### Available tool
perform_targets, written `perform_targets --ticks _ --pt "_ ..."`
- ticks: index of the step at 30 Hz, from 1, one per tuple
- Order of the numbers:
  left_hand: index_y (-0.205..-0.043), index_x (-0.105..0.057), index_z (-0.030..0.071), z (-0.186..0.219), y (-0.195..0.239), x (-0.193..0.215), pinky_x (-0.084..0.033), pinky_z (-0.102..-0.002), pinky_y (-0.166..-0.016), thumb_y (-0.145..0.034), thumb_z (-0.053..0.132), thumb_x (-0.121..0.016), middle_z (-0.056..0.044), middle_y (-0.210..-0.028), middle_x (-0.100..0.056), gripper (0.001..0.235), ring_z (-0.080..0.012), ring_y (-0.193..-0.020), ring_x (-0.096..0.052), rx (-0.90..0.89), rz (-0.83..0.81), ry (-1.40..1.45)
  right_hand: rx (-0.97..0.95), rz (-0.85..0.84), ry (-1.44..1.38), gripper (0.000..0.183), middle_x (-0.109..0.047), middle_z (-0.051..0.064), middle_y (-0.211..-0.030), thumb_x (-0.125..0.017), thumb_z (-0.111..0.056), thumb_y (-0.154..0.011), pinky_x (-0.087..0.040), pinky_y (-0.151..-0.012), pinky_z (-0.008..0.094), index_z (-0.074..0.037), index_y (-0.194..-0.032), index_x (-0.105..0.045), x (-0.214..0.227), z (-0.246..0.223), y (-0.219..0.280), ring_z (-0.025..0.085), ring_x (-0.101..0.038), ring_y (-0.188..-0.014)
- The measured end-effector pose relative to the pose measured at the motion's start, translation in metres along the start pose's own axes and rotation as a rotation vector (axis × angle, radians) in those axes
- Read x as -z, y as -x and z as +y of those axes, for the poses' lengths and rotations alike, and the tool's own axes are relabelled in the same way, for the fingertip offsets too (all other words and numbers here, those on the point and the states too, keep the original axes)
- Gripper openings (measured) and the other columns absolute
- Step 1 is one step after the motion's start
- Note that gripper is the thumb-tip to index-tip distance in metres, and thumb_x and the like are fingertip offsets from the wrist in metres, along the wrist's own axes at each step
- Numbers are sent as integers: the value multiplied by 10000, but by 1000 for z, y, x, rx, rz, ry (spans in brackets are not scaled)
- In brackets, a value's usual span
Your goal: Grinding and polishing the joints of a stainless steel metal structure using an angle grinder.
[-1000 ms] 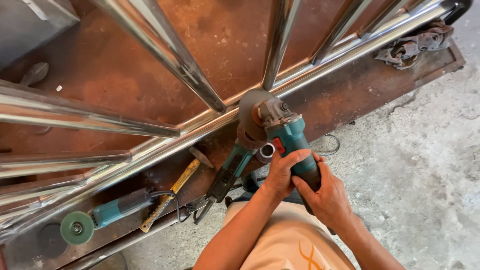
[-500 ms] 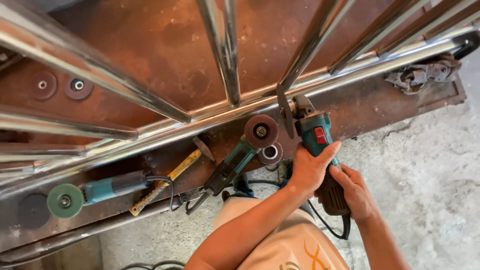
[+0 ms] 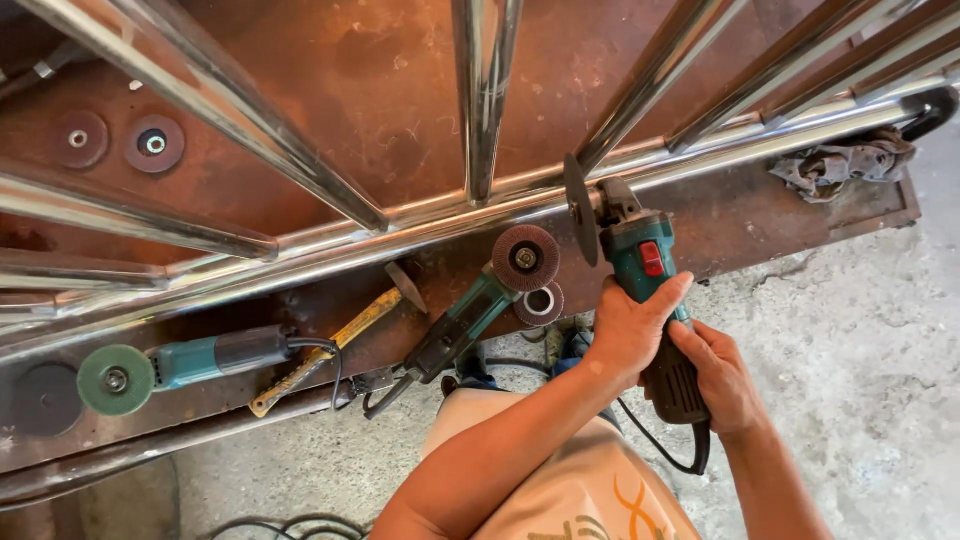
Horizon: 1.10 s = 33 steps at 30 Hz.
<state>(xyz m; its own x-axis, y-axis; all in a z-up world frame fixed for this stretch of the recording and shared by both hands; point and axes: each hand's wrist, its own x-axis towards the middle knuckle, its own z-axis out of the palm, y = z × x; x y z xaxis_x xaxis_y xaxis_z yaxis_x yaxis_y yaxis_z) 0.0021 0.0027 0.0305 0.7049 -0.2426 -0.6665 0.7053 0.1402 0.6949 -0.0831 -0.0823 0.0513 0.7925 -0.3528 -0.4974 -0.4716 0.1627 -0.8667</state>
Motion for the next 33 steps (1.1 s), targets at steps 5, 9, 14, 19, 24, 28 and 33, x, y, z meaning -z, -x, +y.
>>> perform_targets --ticks 5,9,14,19,24,28,33 --pt "-1025 -575 37 3 4 2 -535 -353 -795 -723 475 -874 -106 -894 -658 610 -201 -916 -673 23 18 44 -4 15 -27 274 -553 107 -653 -632 -202 -1043 -547 -487 341 18 -891 -692 -5 -6 4 164 -573 -555" --pt "-1019 -576 12 11 5 -1 -544 -384 -784 -710 489 -864 -134 -883 -658 637 -243 -904 -688 39 -20 32 5 44 2 301 -530 106 -630 -617 -218 -1067 -529 -462 332 8 -879 -680 -10 -18 10 164 -559 -519" --pt "-1015 -578 10 20 9 9 -547 -379 -780 -706 487 -861 -133 -888 -664 635 -242 -905 -689 63 -30 67 -5 70 30 300 -545 122 -637 -627 -220 -1064 -540 -462 342 12 -881 -683 -19 -21 12 166 -562 -521" --pt "-990 -587 9 33 17 24 -529 -309 -603 -825 369 -730 -99 -838 -620 422 -173 -654 -589 -13 -189 113 -64 -14 9 404 -690 257 -730 -532 -301 -1082 -493 -460 372 82 -1004 -635 13 1 -2 291 -611 -511" --pt "-1010 -583 -15 22 12 28 -523 -302 -604 -803 392 -745 -110 -864 -626 485 -165 -672 -583 -84 -142 153 -75 -51 16 389 -694 262 -726 -539 -281 -1061 -495 -461 369 90 -1029 -650 3 -4 -1 288 -615 -520" --pt "-1056 -600 6 24 17 29 -536 -292 -630 -825 344 -737 -102 -881 -647 432 -170 -698 -612 -57 -215 191 -71 9 180 367 -697 257 -722 -547 -257 -1043 -463 -481 352 91 -1060 -661 -4 -17 8 278 -607 -540" --pt "-977 -701 69 0 17 40 -510 -235 -709 -737 248 -842 -17 -874 -690 331 -96 -723 -606 27 -193 370 99 135 718 449 -764 141 -844 -772 -165 -799 -547 -654 345 0 -1204 -672 -2 25 10 224 -668 -689"
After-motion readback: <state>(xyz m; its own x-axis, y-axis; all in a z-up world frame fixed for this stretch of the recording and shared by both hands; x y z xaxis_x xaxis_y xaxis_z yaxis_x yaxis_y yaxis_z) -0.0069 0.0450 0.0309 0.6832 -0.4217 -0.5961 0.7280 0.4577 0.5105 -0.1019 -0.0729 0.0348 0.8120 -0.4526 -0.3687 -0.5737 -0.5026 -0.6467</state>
